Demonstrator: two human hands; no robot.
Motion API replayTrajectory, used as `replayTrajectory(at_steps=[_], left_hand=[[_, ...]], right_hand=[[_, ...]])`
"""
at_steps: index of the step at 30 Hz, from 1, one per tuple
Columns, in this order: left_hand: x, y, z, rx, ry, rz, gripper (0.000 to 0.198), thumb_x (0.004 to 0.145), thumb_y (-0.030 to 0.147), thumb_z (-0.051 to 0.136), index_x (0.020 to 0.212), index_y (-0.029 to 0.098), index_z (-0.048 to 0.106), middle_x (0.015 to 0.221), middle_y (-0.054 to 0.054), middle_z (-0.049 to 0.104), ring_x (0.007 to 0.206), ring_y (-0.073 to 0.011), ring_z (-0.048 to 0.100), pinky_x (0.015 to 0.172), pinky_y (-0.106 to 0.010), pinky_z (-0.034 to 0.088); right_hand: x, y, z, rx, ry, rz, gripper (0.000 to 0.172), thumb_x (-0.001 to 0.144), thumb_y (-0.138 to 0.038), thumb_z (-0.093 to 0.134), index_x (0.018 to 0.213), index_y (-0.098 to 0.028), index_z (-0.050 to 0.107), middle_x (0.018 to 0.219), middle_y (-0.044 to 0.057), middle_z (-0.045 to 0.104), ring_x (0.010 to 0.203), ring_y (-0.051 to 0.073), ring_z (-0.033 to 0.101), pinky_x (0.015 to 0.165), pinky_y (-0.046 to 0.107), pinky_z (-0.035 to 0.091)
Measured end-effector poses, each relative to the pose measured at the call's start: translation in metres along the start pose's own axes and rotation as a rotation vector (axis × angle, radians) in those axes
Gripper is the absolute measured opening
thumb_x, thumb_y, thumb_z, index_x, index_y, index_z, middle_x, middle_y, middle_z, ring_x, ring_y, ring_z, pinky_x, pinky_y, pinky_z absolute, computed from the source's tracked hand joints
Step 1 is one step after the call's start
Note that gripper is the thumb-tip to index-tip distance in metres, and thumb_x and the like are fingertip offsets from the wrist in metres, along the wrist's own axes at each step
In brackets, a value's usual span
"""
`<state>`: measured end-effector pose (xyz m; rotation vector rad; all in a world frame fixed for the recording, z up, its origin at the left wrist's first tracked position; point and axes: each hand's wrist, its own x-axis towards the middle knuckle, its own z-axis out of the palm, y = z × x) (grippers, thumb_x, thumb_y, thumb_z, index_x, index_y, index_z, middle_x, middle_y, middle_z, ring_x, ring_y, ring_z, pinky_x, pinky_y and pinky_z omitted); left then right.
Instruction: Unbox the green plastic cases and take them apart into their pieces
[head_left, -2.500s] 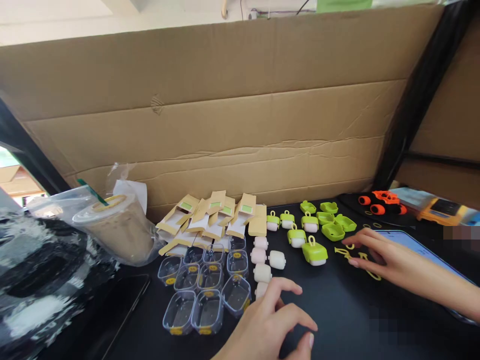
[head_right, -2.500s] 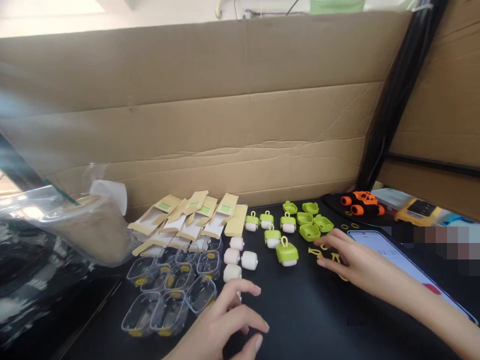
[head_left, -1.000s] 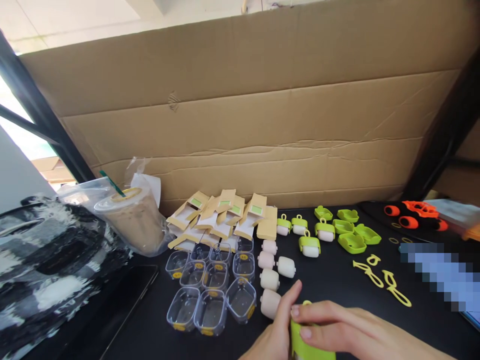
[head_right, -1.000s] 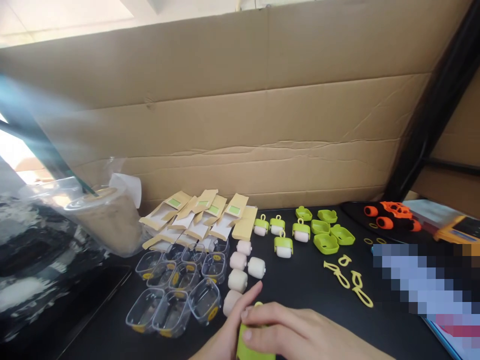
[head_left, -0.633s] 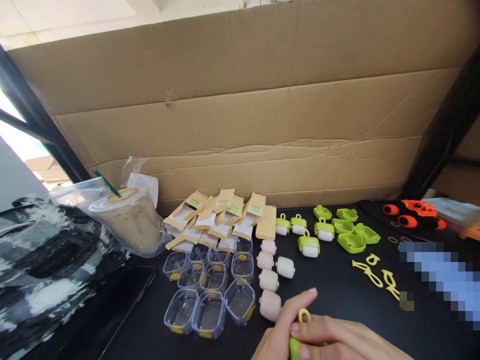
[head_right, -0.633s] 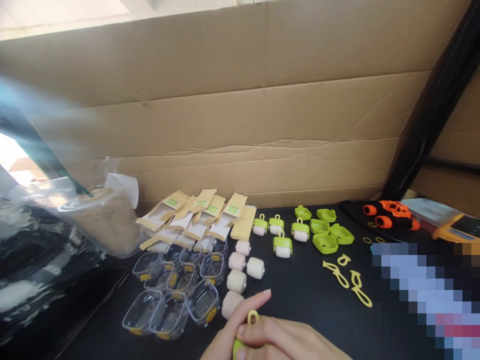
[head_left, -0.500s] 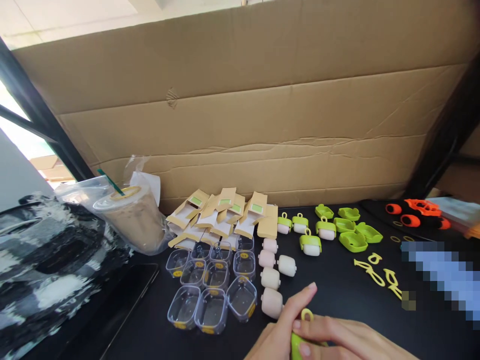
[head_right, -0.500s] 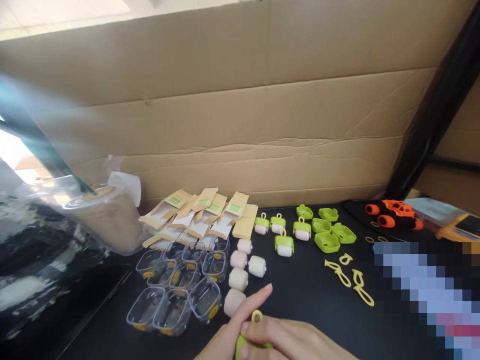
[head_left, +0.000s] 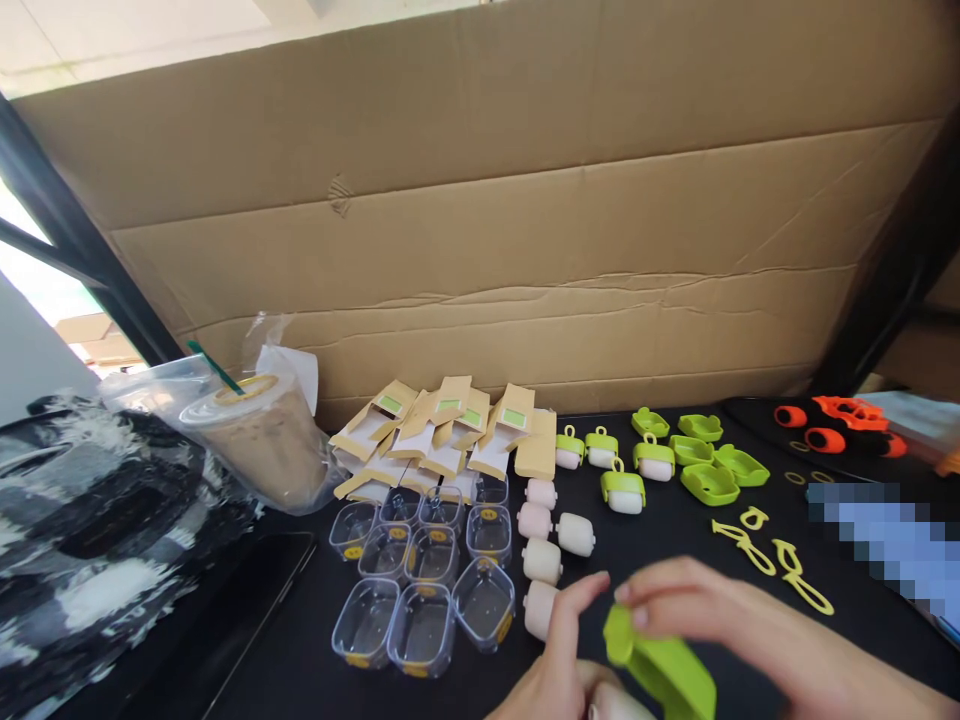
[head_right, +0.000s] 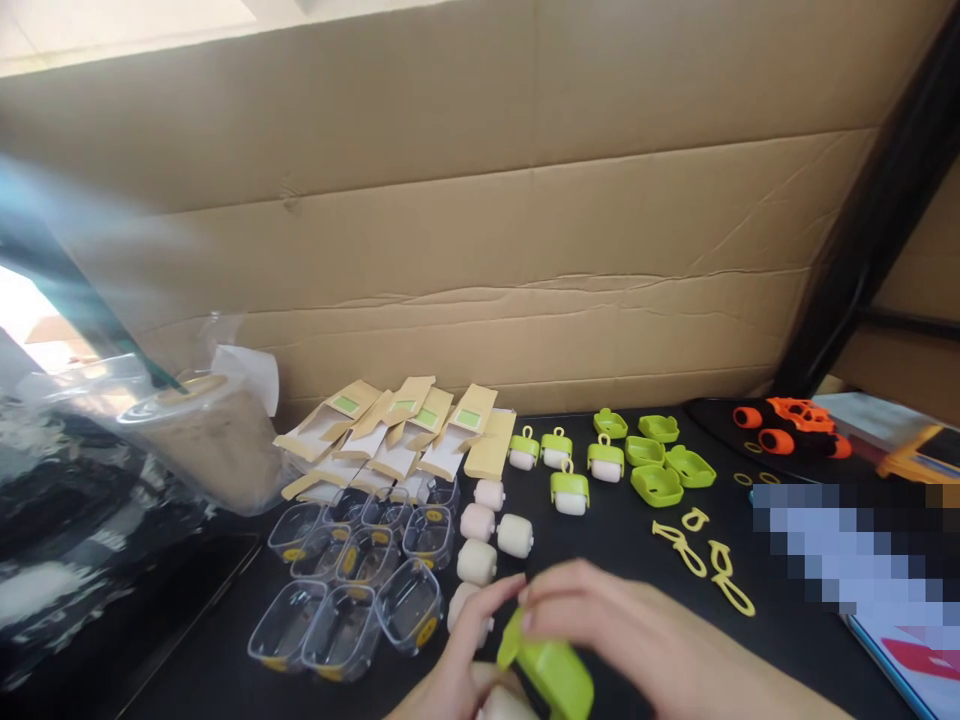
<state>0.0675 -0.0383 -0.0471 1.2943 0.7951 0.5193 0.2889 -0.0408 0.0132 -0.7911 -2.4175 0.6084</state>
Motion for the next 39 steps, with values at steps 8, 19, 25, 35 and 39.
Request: replayTrajectory(at_steps=[8,19,25,35,39], left_hand=[[-0.009,0.035,0.009,-0.335,0.083,0.272,0.039,0.066,0.025,0.082,0.093,0.019,0.054,0.089,-0.001,0.061,0.069,-0.006,0.049,0.066,-0.02,0.04],[0.0,0.027,0.004,-0.397,0.242,0.433,0.039,0.069,0.021,0.079,0.093,0.021,0.049,0.101,-0.002,0.062,0.084,-0.0104,0.057,0.074,-0.024,0.048],[-0.013,0.047,-0.003,0.171,0.311,0.428,0.041,0.072,0.027,0.076,0.105,0.024,0.051,0.099,-0.003,0.063,0.088,-0.0168,0.059,0.08,-0.03,0.047],[0.001,0.052,-0.001,1.35,0.23,0.646,0.033,0.082,0.03,0.065,0.109,0.012,0.064,0.116,-0.018,0.066,0.127,-0.0324,0.047,0.113,-0.047,0.023],[0.008,0.046,0.001,1.485,0.387,0.671,0.032,0.08,0.033,0.067,0.101,0.008,0.067,0.119,-0.023,0.063,0.12,-0.0367,0.053,0.108,-0.049,0.033]], right_hand=[[0.006,0.032,0.003,-0.111,0.131,0.447,0.028,0.082,-0.041,0.06,0.101,-0.024,0.05,0.101,0.004,0.064,0.094,0.022,0.063,0.084,0.037,0.052],[0.005,0.023,0.009,-0.29,0.239,0.216,0.02,0.085,-0.034,0.058,0.104,-0.026,0.063,0.106,0.005,0.067,0.102,0.023,0.063,0.086,0.036,0.052],[0.002,0.025,0.013,-0.384,0.141,0.217,0.044,0.076,-0.034,0.068,0.119,-0.029,0.057,0.123,0.006,0.06,0.109,0.028,0.059,0.089,0.041,0.051],[0.005,0.018,-0.001,-0.42,0.315,0.196,0.007,0.083,-0.03,0.057,0.084,-0.023,0.056,0.106,0.007,0.061,0.095,0.024,0.063,0.077,0.038,0.053],[0.006,0.011,0.002,-0.399,0.302,0.176,0.005,0.081,-0.026,0.058,0.086,-0.024,0.059,0.105,0.006,0.062,0.093,0.022,0.063,0.077,0.035,0.053]])
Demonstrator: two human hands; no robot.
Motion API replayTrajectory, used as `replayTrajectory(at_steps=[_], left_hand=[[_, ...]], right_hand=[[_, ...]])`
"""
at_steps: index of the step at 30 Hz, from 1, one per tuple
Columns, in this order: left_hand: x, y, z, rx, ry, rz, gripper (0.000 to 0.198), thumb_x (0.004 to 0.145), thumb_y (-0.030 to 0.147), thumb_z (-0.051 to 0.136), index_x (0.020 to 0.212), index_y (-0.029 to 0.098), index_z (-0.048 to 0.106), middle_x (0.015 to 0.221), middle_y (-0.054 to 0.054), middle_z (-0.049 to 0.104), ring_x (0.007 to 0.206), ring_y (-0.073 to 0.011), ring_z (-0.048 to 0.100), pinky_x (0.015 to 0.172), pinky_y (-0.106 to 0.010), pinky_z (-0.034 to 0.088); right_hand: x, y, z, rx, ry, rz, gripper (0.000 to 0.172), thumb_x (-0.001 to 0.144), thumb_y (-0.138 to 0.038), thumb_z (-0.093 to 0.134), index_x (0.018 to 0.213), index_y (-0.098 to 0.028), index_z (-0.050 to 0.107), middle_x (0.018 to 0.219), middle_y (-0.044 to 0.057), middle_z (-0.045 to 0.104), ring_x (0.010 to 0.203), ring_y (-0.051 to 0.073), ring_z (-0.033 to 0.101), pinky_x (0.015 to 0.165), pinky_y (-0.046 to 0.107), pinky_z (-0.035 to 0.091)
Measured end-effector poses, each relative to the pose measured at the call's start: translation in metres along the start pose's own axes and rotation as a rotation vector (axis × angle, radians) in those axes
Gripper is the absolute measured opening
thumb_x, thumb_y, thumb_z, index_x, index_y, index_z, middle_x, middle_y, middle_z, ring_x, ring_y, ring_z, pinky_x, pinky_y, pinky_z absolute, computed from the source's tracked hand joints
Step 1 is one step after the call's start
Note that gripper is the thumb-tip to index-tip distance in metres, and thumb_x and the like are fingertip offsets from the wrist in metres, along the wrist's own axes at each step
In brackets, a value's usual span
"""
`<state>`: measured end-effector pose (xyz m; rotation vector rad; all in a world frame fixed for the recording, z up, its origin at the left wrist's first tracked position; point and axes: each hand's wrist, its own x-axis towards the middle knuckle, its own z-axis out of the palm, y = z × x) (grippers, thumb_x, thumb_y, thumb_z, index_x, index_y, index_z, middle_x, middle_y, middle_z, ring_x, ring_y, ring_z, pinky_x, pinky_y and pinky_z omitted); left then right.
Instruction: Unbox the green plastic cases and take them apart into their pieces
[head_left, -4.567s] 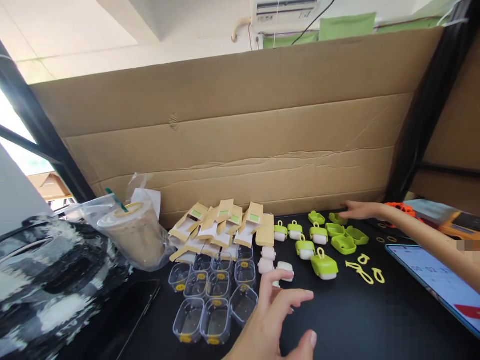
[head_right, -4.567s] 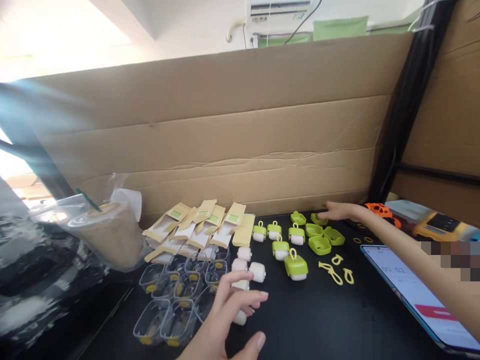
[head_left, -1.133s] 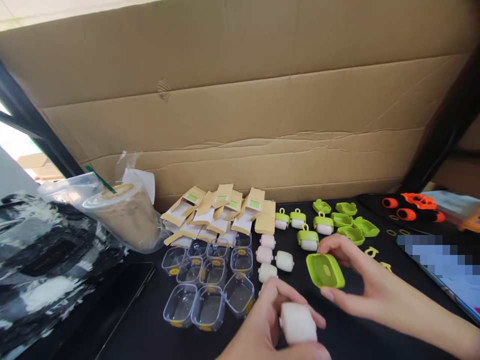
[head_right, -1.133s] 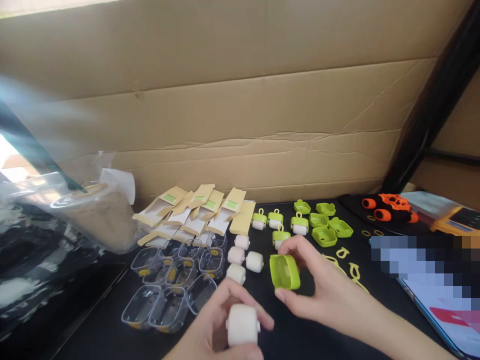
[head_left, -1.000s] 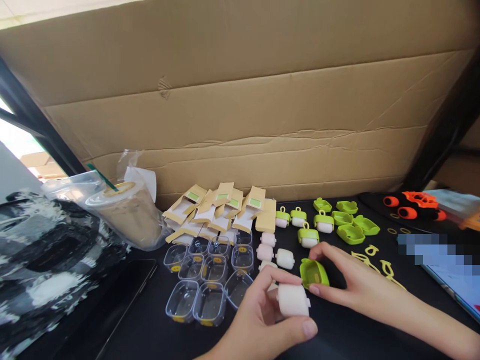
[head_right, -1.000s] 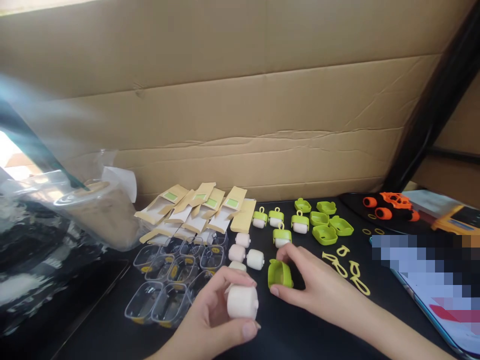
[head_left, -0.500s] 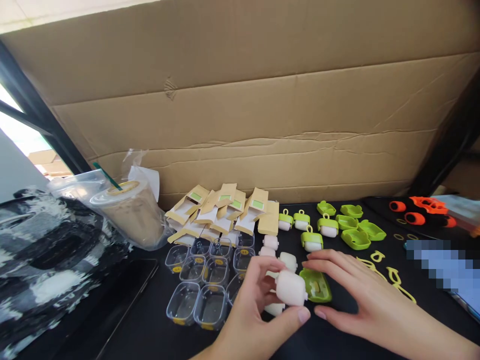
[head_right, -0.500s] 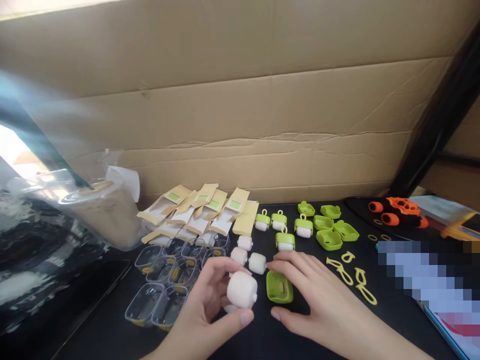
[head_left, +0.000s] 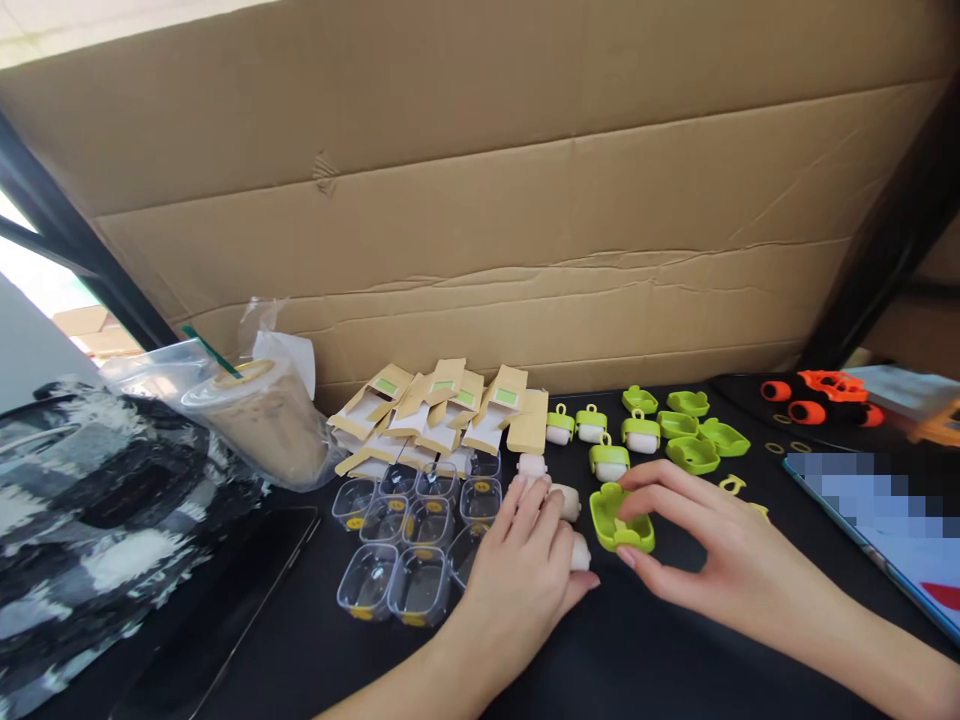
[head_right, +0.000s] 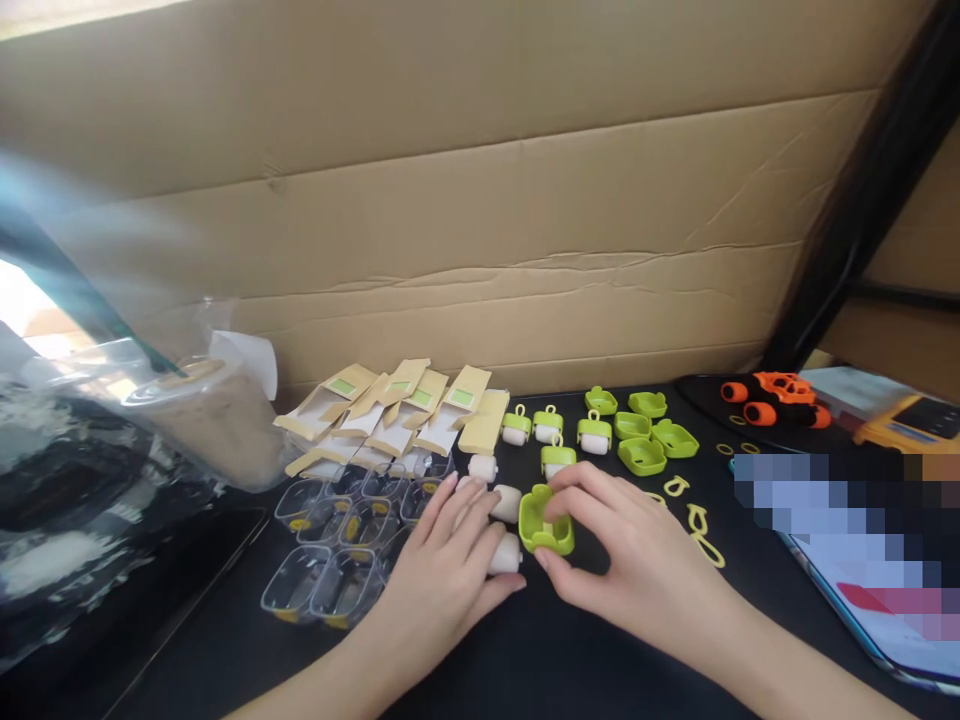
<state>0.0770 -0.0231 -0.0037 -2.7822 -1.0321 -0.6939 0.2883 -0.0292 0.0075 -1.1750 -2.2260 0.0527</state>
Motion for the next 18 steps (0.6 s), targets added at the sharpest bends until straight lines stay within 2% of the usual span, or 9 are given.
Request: replayTrajectory(at_steps=[3,5,7,10,12,14,16,18], left_hand=[[-0.002,-0.001,0.005,0.165,0.092,0.012,0.041,0.079,0.04,0.067,0.103,0.007,0.065,0.116,-0.022,0.064,0.115,-0.0355,0.056,0.105,-0.049,0.036],[-0.003,-0.002,0.008,0.245,0.167,0.039,0.041,0.076,0.039,0.071,0.105,0.011,0.062,0.112,-0.016,0.065,0.111,-0.0314,0.057,0.105,-0.046,0.036],[-0.005,-0.002,0.009,0.279,0.209,0.088,0.032,0.077,0.033,0.071,0.103,0.016,0.061,0.104,-0.009,0.066,0.106,-0.0265,0.058,0.107,-0.042,0.034],[-0.008,0.002,0.004,0.208,0.218,0.157,0.017,0.085,0.026,0.062,0.098,0.016,0.06,0.095,-0.006,0.065,0.1,-0.0237,0.058,0.101,-0.039,0.037],[-0.012,0.006,-0.001,-0.001,0.24,0.131,0.015,0.089,0.023,0.054,0.101,0.015,0.058,0.095,-0.007,0.065,0.095,-0.0224,0.057,0.089,-0.036,0.043],[-0.016,0.011,-0.004,-0.388,0.259,0.03,0.016,0.09,0.025,0.05,0.103,0.018,0.056,0.093,-0.006,0.064,0.084,-0.0185,0.058,0.074,-0.029,0.046],[-0.018,0.016,-0.004,-0.868,0.23,-0.185,0.019,0.091,0.035,0.049,0.103,0.02,0.052,0.09,-0.005,0.063,0.075,-0.0143,0.058,0.066,-0.025,0.046],[-0.018,0.018,-0.003,-1.294,0.182,-0.467,0.028,0.089,0.046,0.052,0.101,0.021,0.049,0.085,-0.003,0.062,0.069,-0.0121,0.06,0.061,-0.023,0.045]], right_hand=[[-0.001,-0.001,0.004,0.016,-0.009,-0.004,0.013,0.079,-0.024,0.059,0.092,-0.024,0.058,0.106,0.005,0.062,0.093,0.022,0.064,0.077,0.034,0.053],[-0.002,0.0,0.007,0.043,0.03,-0.019,0.025,0.079,-0.023,0.06,0.103,-0.025,0.053,0.106,0.005,0.062,0.095,0.021,0.064,0.079,0.033,0.053],[-0.003,0.002,0.008,0.077,0.087,-0.045,0.036,0.08,-0.021,0.059,0.113,-0.025,0.046,0.108,0.005,0.061,0.098,0.02,0.062,0.083,0.032,0.052],[-0.003,0.001,0.008,0.13,0.176,-0.102,0.041,0.08,-0.016,0.059,0.116,-0.025,0.042,0.112,0.007,0.057,0.107,0.02,0.057,0.092,0.032,0.048],[-0.004,-0.001,0.008,0.191,0.259,-0.133,0.041,0.08,-0.013,0.059,0.115,-0.025,0.041,0.114,0.008,0.054,0.112,0.019,0.054,0.096,0.03,0.046],[-0.005,-0.004,0.01,0.282,0.302,-0.145,0.04,0.08,-0.009,0.057,0.113,-0.025,0.041,0.115,0.008,0.051,0.113,0.018,0.052,0.095,0.028,0.046],[-0.008,-0.008,0.012,0.371,0.28,-0.146,0.038,0.081,-0.008,0.055,0.111,-0.026,0.041,0.116,0.008,0.05,0.114,0.017,0.052,0.093,0.025,0.048],[-0.012,-0.012,0.015,0.439,0.222,-0.146,0.038,0.081,-0.009,0.056,0.111,-0.028,0.042,0.118,0.007,0.05,0.114,0.016,0.053,0.091,0.023,0.05]])
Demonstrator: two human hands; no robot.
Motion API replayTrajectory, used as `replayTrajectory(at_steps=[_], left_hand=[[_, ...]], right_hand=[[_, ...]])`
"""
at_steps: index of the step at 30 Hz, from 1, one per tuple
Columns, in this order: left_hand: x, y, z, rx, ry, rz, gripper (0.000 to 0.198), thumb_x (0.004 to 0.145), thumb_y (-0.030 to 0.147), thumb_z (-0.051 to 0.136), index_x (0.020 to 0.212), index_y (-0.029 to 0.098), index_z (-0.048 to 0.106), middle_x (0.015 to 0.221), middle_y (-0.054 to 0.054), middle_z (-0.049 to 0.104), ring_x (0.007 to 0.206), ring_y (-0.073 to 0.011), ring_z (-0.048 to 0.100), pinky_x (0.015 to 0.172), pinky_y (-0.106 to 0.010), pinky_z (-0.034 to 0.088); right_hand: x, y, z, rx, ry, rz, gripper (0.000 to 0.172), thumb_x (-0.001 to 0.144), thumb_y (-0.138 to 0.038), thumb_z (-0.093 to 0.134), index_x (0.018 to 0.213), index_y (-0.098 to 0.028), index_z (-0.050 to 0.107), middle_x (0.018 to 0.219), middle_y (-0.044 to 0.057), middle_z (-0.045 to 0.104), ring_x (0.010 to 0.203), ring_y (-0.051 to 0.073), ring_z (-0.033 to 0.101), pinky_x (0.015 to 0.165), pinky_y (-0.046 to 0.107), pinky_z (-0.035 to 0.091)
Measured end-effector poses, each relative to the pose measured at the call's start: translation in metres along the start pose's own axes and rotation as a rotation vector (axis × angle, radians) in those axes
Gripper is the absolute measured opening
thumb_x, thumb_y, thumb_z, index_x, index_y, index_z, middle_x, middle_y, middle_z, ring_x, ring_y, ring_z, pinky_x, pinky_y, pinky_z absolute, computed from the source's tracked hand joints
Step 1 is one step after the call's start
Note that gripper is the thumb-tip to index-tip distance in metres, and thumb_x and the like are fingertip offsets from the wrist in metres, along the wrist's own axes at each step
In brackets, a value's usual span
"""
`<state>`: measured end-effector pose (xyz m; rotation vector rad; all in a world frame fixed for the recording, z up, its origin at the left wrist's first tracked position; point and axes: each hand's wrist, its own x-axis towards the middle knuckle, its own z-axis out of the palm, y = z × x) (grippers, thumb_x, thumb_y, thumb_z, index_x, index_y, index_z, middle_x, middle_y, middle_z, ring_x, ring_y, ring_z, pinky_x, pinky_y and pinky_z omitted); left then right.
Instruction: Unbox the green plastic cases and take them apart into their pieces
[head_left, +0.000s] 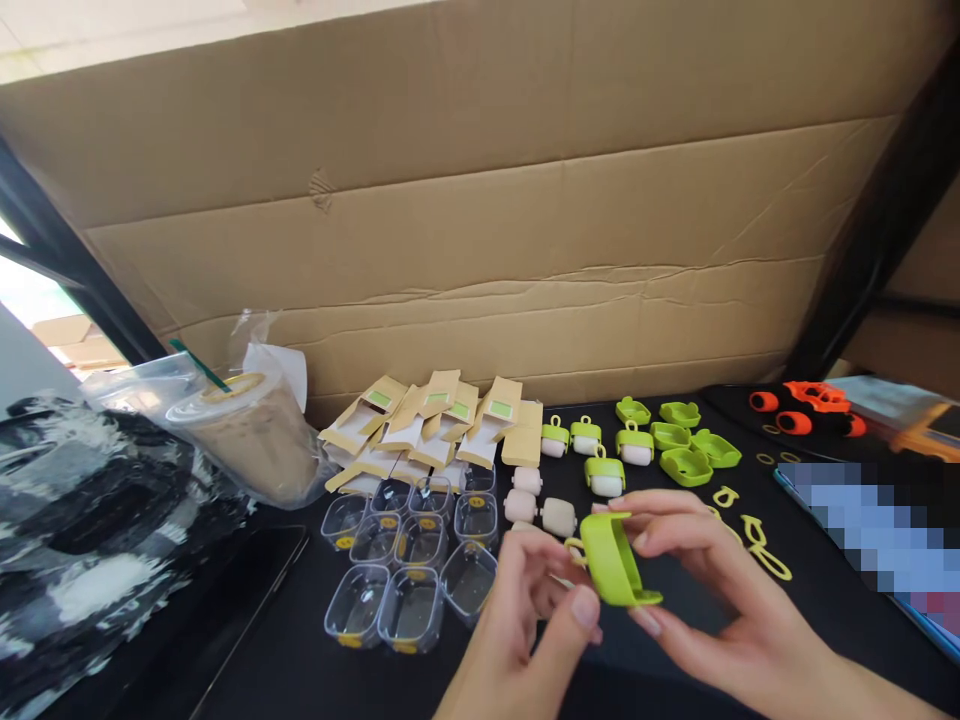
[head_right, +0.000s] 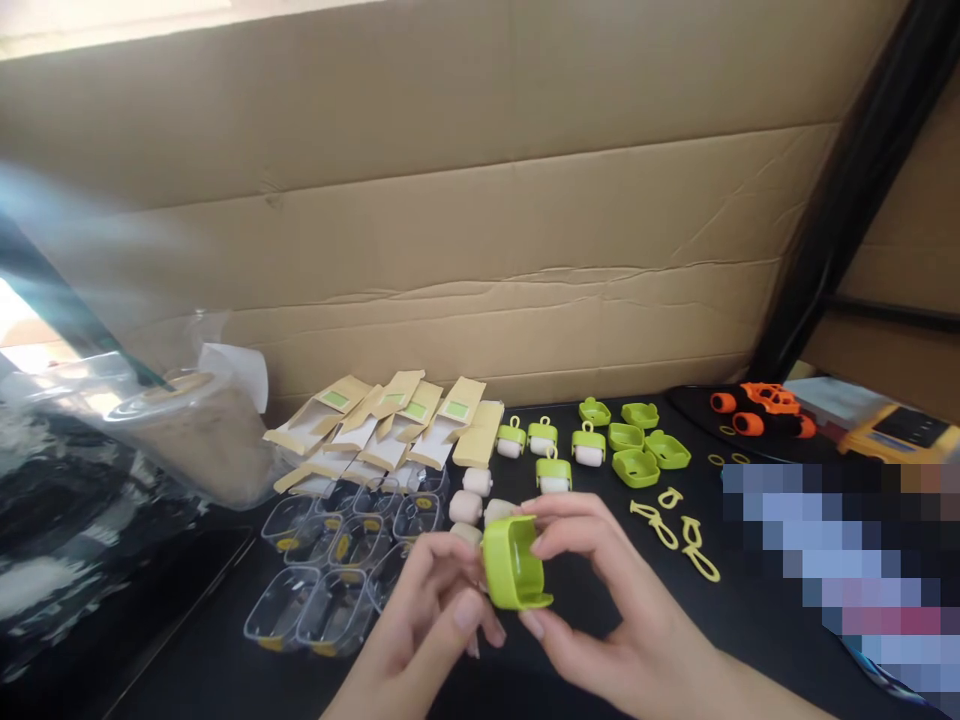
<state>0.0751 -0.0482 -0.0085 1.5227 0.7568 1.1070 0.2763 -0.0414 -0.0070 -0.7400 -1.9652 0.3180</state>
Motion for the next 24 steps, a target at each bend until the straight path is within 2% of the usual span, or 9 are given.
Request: replayTrajectory(at_steps=[2,4,7,10,14,17,20,22,24], left_hand=[[0.003,-0.001,0.001,-0.283,0.059,-0.239,0.042,0.081,0.052,0.061,0.104,0.02,0.047,0.077,0.0,0.063,0.062,-0.012,0.061,0.057,-0.023,0.045],[0.007,0.0,0.0,-0.449,0.068,-0.373,0.052,0.071,0.052,0.073,0.102,0.017,0.051,0.07,0.0,0.063,0.057,-0.011,0.06,0.054,-0.022,0.044],[0.011,0.0,-0.002,-0.573,0.046,-0.473,0.046,0.063,0.046,0.081,0.082,0.013,0.056,0.068,-0.003,0.066,0.06,-0.0106,0.061,0.059,-0.022,0.047],[0.012,-0.002,-0.002,-0.652,0.039,-0.529,0.048,0.061,0.05,0.081,0.081,0.015,0.054,0.07,-0.004,0.068,0.061,-0.0122,0.063,0.06,-0.025,0.049],[0.011,-0.003,-0.001,-0.674,0.026,-0.551,0.046,0.066,0.053,0.076,0.076,0.017,0.049,0.056,0.003,0.061,0.048,-0.0094,0.056,0.049,-0.021,0.044],[0.011,-0.001,0.0,-0.701,0.047,-0.514,0.046,0.063,0.048,0.08,0.07,0.017,0.045,0.056,0.003,0.06,0.049,-0.0083,0.056,0.051,-0.02,0.044],[0.011,-0.001,0.001,-0.693,0.063,-0.453,0.047,0.063,0.047,0.081,0.07,0.017,0.045,0.056,0.003,0.061,0.051,-0.0082,0.058,0.056,-0.021,0.045],[0.011,-0.004,0.001,-0.672,0.065,-0.421,0.048,0.062,0.047,0.081,0.069,0.017,0.044,0.054,0.003,0.06,0.049,-0.0079,0.056,0.055,-0.021,0.045],[0.011,-0.01,0.0,-0.648,0.055,-0.391,0.048,0.063,0.047,0.081,0.068,0.017,0.043,0.053,0.004,0.06,0.048,-0.0072,0.055,0.053,-0.021,0.044]], right_hand=[[-0.004,-0.003,0.002,0.044,-0.041,0.015,0.038,0.082,-0.01,0.058,0.111,-0.029,0.044,0.119,0.006,0.052,0.113,0.016,0.056,0.089,0.022,0.051],[-0.006,-0.005,0.003,0.066,-0.074,0.034,0.035,0.082,-0.012,0.06,0.108,-0.031,0.046,0.119,0.005,0.055,0.111,0.016,0.059,0.088,0.021,0.052],[-0.007,-0.007,0.003,0.056,-0.1,0.043,0.03,0.084,-0.012,0.06,0.105,-0.031,0.05,0.121,0.004,0.058,0.11,0.015,0.061,0.09,0.02,0.051],[-0.006,-0.006,0.001,0.038,-0.13,0.006,0.032,0.084,-0.009,0.059,0.106,-0.03,0.052,0.124,0.004,0.058,0.114,0.016,0.06,0.093,0.021,0.049],[-0.004,-0.006,-0.002,-0.001,-0.149,-0.066,0.037,0.082,-0.007,0.06,0.109,-0.03,0.053,0.124,0.004,0.06,0.118,0.016,0.057,0.095,0.02,0.047],[-0.004,-0.008,-0.003,-0.036,-0.193,-0.038,0.042,0.08,-0.008,0.061,0.114,-0.031,0.053,0.128,0.004,0.059,0.119,0.016,0.056,0.096,0.021,0.046],[-0.003,-0.007,-0.001,0.003,-0.225,0.088,0.037,0.085,-0.017,0.059,0.118,-0.031,0.055,0.131,0.006,0.057,0.119,0.018,0.056,0.096,0.024,0.046],[-0.002,-0.006,0.002,0.054,-0.203,0.202,0.025,0.091,-0.022,0.052,0.112,-0.03,0.061,0.129,0.006,0.058,0.117,0.018,0.057,0.096,0.025,0.047],[0.001,-0.004,0.005,0.069,-0.185,0.309,0.02,0.093,-0.026,0.049,0.102,-0.029,0.067,0.123,0.007,0.06,0.114,0.018,0.058,0.095,0.026,0.047]])
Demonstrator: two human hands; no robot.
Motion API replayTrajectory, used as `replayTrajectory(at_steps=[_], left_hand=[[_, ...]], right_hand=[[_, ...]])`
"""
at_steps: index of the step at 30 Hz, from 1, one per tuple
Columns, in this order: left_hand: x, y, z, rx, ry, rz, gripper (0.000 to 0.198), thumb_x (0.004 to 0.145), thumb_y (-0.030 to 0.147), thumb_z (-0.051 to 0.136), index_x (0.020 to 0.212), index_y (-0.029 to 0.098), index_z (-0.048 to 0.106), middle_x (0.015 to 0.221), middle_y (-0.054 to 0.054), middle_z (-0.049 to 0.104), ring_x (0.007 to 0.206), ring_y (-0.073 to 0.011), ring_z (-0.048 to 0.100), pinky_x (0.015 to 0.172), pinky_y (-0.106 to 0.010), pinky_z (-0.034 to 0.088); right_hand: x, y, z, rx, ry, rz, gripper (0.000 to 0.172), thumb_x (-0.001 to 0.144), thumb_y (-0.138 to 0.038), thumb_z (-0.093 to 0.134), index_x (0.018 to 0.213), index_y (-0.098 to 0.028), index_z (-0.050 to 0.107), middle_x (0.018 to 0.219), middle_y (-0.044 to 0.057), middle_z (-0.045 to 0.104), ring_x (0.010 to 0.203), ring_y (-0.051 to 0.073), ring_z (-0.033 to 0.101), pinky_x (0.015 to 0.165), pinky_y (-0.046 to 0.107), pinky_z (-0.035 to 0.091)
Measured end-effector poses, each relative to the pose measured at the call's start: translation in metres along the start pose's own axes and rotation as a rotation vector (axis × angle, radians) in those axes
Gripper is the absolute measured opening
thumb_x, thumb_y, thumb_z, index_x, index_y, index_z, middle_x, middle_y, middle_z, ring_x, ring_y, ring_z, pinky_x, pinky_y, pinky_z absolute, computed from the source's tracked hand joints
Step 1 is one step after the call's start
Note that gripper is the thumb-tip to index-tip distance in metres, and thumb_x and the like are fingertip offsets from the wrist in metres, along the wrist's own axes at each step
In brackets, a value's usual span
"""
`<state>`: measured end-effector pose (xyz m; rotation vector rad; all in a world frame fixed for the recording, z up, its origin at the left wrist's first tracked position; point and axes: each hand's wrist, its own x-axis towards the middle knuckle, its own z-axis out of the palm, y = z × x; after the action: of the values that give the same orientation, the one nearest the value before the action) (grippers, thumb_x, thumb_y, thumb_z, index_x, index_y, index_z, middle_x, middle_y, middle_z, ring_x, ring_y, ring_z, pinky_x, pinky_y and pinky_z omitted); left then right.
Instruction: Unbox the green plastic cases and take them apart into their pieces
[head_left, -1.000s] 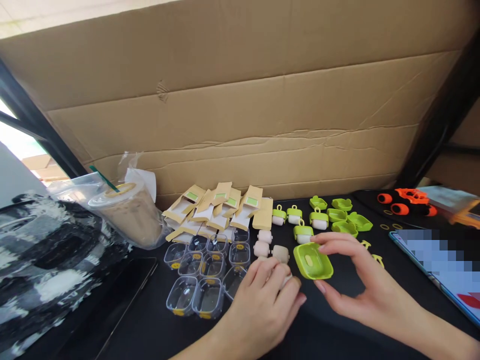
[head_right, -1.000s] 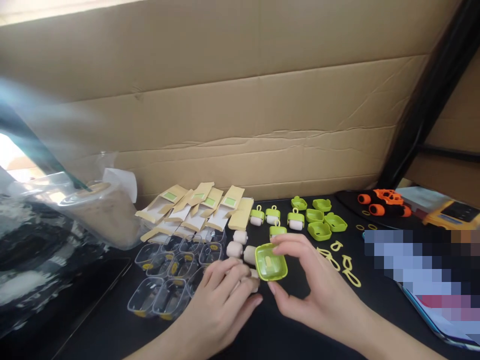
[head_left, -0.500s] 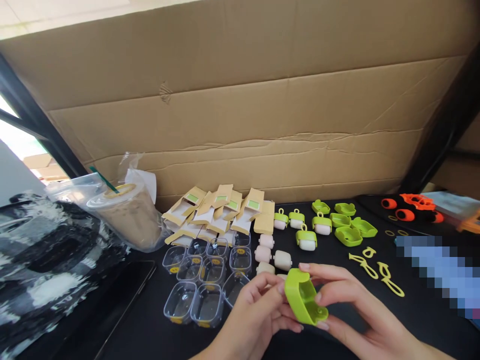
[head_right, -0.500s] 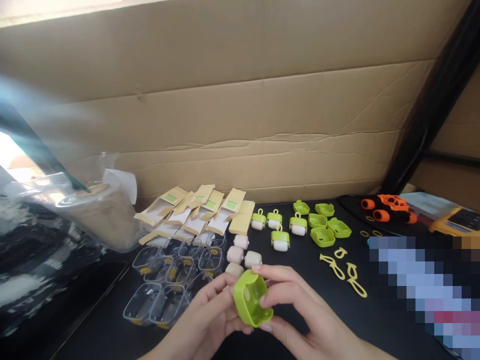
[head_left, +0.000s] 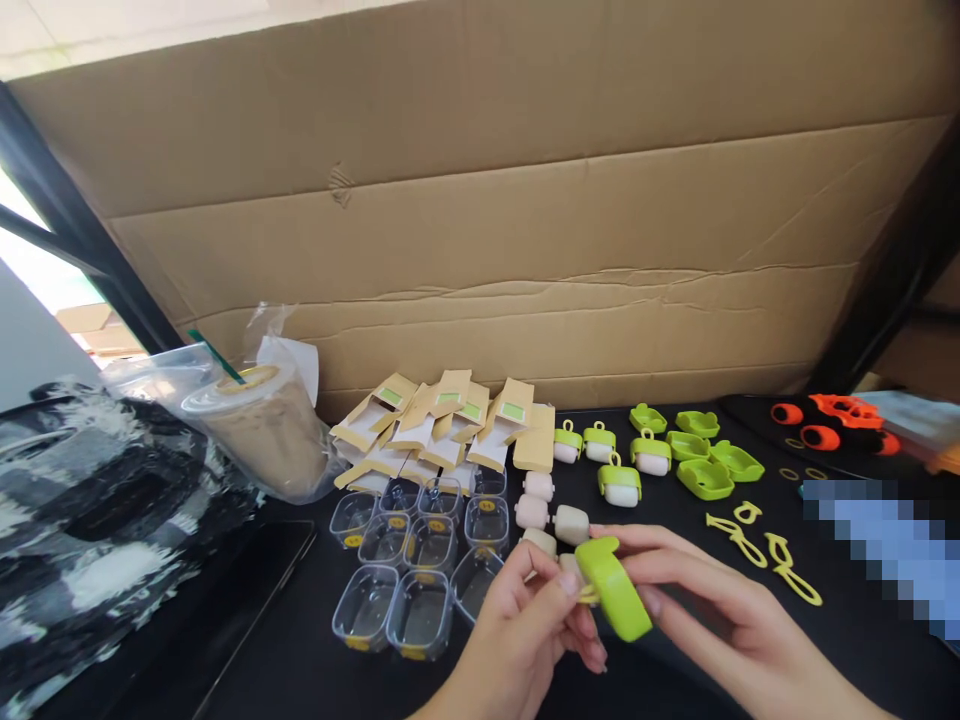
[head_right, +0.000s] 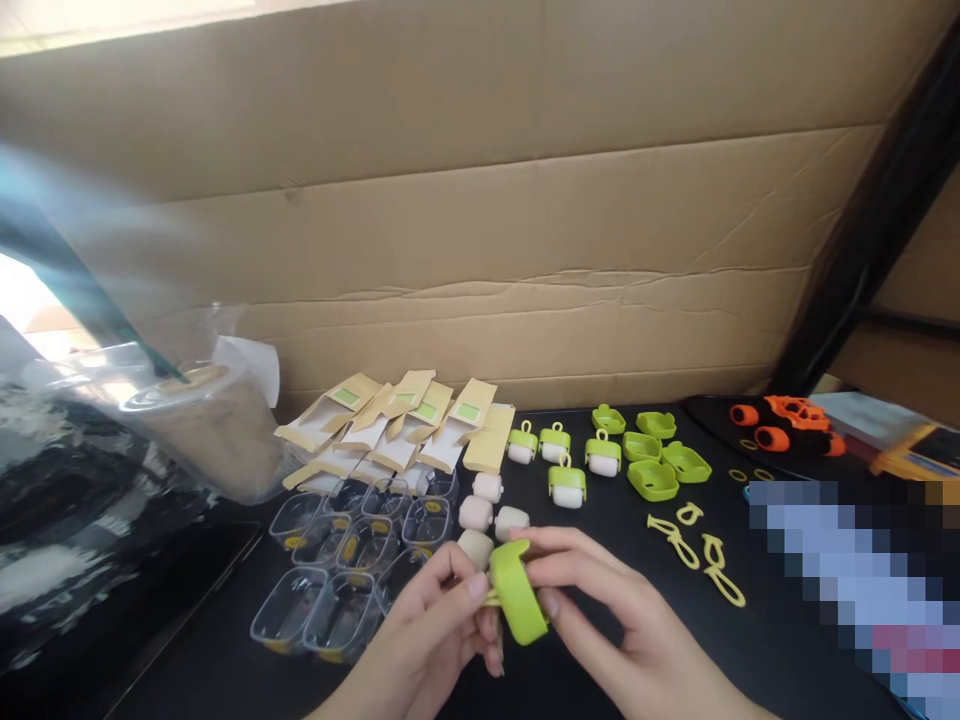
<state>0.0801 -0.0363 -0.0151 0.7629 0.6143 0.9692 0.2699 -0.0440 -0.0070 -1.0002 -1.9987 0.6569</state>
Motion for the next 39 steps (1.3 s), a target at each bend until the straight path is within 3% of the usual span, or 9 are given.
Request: replayTrajectory(at_steps=[6,11,14,18,25,28,33,39], left_hand=[[-0.004,-0.004,-0.002,0.182,0.003,0.11,0.045,0.068,0.047,0.077,0.069,0.018,0.043,0.058,0.005,0.057,0.049,-0.0064,0.052,0.054,-0.021,0.043],[-0.011,-0.006,0.005,0.299,0.014,0.232,0.043,0.073,0.05,0.072,0.067,0.017,0.044,0.071,0.003,0.05,0.057,-0.0064,0.047,0.06,-0.022,0.04],[-0.013,-0.012,0.002,0.365,0.013,0.308,0.04,0.078,0.049,0.067,0.067,0.018,0.044,0.071,0.001,0.048,0.063,-0.0094,0.045,0.064,-0.024,0.038],[-0.016,-0.017,-0.003,0.503,0.017,0.39,0.036,0.083,0.045,0.062,0.067,0.019,0.043,0.072,0.0,0.049,0.069,-0.0128,0.044,0.069,-0.026,0.037],[-0.013,-0.021,-0.013,0.865,-0.055,0.574,0.031,0.09,0.032,0.047,0.065,0.021,0.034,0.064,0.002,0.041,0.057,-0.0115,0.037,0.058,-0.025,0.033],[-0.01,-0.022,-0.017,0.883,-0.115,0.551,0.027,0.091,0.031,0.043,0.068,0.021,0.033,0.066,0.001,0.04,0.06,-0.0122,0.039,0.058,-0.025,0.034],[-0.01,-0.032,-0.019,0.785,-0.04,0.561,0.031,0.09,0.043,0.044,0.069,0.022,0.035,0.066,0.001,0.042,0.059,-0.0122,0.04,0.059,-0.025,0.035],[-0.022,-0.031,-0.012,0.783,0.087,0.488,0.033,0.087,0.043,0.053,0.064,0.021,0.049,0.067,-0.004,0.054,0.061,-0.0146,0.045,0.063,-0.029,0.038]], right_hand=[[0.008,-0.008,0.006,0.08,-0.171,0.143,0.02,0.086,-0.039,0.06,0.077,-0.027,0.073,0.088,0.003,0.059,0.084,0.016,0.063,0.079,0.021,0.05],[0.002,-0.01,0.01,0.199,-0.135,0.182,0.014,0.082,-0.038,0.066,0.076,-0.028,0.074,0.09,0.002,0.059,0.083,0.016,0.063,0.078,0.02,0.05],[-0.002,-0.009,0.013,0.227,-0.108,0.179,0.017,0.08,-0.036,0.067,0.069,-0.025,0.071,0.085,0.002,0.058,0.075,0.015,0.062,0.071,0.02,0.051],[-0.005,-0.007,0.014,0.231,-0.091,0.168,0.013,0.08,-0.035,0.067,0.075,-0.024,0.071,0.086,0.003,0.06,0.076,0.017,0.063,0.07,0.022,0.052],[-0.002,-0.006,0.017,0.298,-0.145,0.216,0.02,0.081,-0.037,0.065,0.072,-0.02,0.069,0.085,0.004,0.057,0.076,0.016,0.06,0.069,0.023,0.049],[0.001,-0.001,0.018,0.411,-0.202,0.284,0.023,0.08,-0.042,0.066,0.074,-0.02,0.071,0.087,0.003,0.055,0.075,0.015,0.057,0.068,0.024,0.048],[0.001,0.004,0.017,0.632,-0.201,0.376,0.039,0.069,-0.058,0.072,0.075,-0.019,0.075,0.087,0.003,0.052,0.072,0.014,0.055,0.067,0.027,0.047],[-0.003,-0.002,0.019,0.557,-0.129,0.35,0.039,0.067,-0.059,0.072,0.07,-0.02,0.075,0.082,0.003,0.054,0.07,0.014,0.052,0.065,0.026,0.045]])
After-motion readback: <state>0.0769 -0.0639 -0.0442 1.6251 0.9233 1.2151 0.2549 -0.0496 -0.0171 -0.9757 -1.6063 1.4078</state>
